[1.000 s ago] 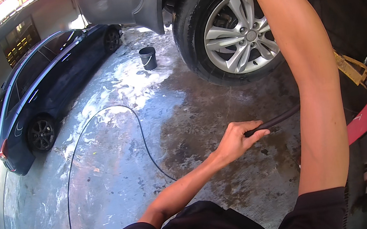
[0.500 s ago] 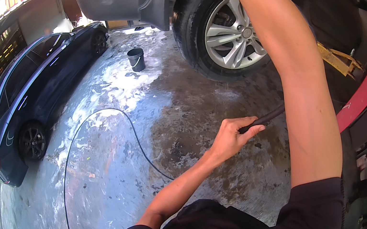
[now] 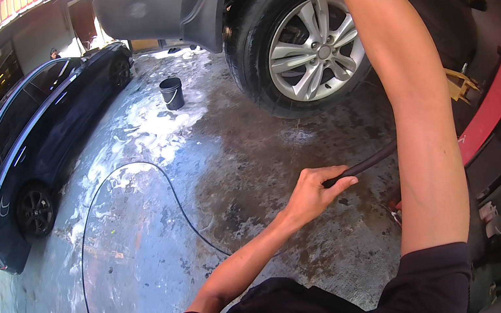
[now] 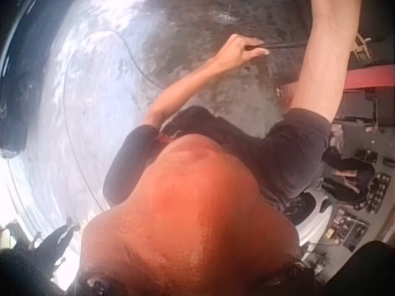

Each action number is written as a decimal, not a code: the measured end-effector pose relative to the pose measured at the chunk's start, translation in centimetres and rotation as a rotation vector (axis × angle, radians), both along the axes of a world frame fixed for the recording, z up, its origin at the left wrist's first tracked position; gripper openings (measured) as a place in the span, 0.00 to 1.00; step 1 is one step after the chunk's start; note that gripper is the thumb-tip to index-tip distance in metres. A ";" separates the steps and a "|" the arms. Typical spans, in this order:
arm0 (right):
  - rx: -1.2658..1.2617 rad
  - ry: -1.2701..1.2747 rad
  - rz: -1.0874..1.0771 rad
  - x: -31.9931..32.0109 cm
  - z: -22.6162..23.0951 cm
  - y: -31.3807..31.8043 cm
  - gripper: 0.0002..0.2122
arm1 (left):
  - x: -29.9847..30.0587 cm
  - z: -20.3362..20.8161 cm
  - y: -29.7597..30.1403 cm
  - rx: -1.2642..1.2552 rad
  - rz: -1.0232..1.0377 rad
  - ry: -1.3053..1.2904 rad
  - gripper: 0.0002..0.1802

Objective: The person uses a pressure washer to clean the wheels and undercarriage of a car. They spray water on the tires, rims, and underside of the vehicle while it is elevated on a lift.

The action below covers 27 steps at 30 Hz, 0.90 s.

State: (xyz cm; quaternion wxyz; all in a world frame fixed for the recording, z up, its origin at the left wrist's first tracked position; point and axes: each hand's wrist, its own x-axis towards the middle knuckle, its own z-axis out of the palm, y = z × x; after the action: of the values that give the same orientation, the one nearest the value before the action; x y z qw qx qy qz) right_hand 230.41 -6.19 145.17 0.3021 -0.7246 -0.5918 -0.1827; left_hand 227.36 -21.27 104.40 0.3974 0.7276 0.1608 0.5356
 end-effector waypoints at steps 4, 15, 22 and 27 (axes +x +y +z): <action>0.047 0.019 0.010 1.6 0.1 -0.1 0.10 | -1.0 -0.2 -0.2 -0.078 -0.021 0.069 0.22; 0.122 0.114 -0.049 5.0 -3.9 2.9 0.29 | -3.8 -7.2 1.6 -0.351 0.134 0.196 0.25; 0.392 0.176 0.141 3.4 -13.2 5.6 0.31 | -8.0 -11.9 3.4 -0.529 0.401 0.100 0.23; 0.440 0.310 0.058 4.6 -14.3 7.0 0.33 | -10.2 -11.1 3.8 -0.476 0.535 0.011 0.23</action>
State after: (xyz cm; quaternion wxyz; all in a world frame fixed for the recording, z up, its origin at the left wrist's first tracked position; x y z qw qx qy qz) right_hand 234.97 0.86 130.82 0.5443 -0.6437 -0.5051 -0.1851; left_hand 217.12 -17.43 93.35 0.4007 0.5496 0.4681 0.5641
